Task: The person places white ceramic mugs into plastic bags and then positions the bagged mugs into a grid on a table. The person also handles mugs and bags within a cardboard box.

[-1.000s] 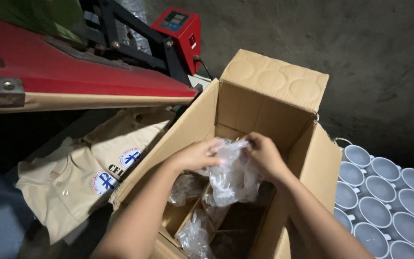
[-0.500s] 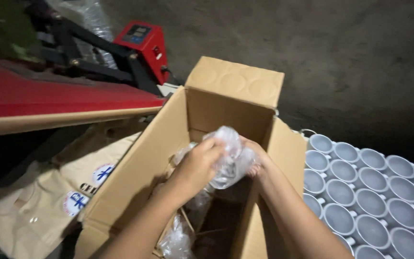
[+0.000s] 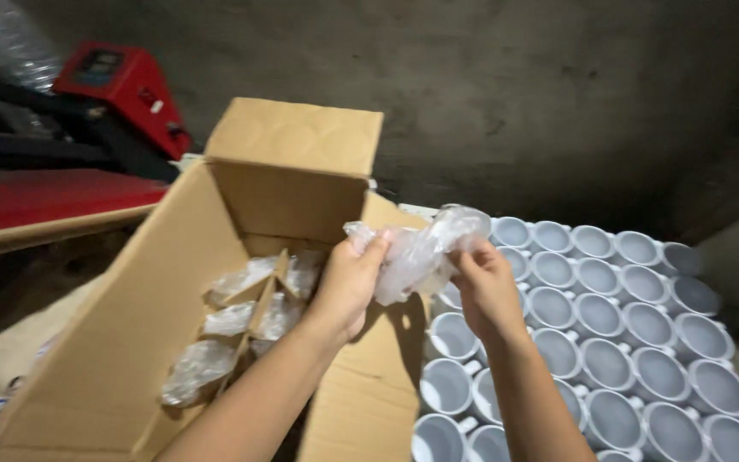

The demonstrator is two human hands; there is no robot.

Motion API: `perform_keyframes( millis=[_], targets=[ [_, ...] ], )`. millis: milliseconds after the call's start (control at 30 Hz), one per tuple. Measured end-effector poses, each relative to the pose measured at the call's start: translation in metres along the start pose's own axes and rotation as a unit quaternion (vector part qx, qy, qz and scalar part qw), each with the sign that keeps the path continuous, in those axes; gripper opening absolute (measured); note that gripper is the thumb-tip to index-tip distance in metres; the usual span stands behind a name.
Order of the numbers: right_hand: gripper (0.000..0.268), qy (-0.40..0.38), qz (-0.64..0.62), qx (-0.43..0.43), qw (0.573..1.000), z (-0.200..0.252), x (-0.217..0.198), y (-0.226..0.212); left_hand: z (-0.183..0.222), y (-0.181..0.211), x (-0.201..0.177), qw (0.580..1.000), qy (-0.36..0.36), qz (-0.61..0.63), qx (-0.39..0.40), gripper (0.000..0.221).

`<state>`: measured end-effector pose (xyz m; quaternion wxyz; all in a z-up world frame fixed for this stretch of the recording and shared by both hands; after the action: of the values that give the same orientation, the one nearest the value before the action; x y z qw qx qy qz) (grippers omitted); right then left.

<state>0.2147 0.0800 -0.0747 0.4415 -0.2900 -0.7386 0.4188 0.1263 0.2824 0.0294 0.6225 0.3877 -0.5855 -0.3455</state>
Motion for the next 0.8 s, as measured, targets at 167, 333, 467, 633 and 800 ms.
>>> perform_keyframes(
  millis=[167,333,467,633,800],
  targets=[
    [0.021,0.152,-0.095,0.117,0.977,0.028,-0.027,-0.074,-0.056,-0.058,-0.009,0.996,0.074,-0.048,-0.032,0.020],
    [0.014,0.203,-0.037,0.076,0.976,0.058,-0.128,-0.054,-0.047,-0.070,0.060,0.983,0.115,-0.142,0.007,0.022],
    [0.017,0.131,-0.017,0.090,0.987,0.085,-0.155,-0.061,-0.010,-0.107,0.139,0.799,-0.194,-0.445,0.355,0.020],
    [0.024,0.096,0.036,0.127,0.987,0.117,-0.177,-0.088,0.008,-0.179,0.160,0.776,-0.238,-0.568,0.137,0.025],
    [0.040,0.019,0.041,0.193,0.980,0.150,-0.184,-0.127,0.008,-0.229,0.159,0.842,-0.079,-0.521,0.116,0.034]
  ],
)
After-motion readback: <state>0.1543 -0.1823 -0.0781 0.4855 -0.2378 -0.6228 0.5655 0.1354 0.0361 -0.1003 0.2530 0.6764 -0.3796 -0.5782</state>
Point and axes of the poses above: each hand's wrist, its own z-axis away from the middle knuckle, its own x-axis out of the palm, y = z × x, the point moved 1 cm from there along -z, towards the middle knuckle, and after that the axes turned 5 degrees about -y, right-handed, at the moved point
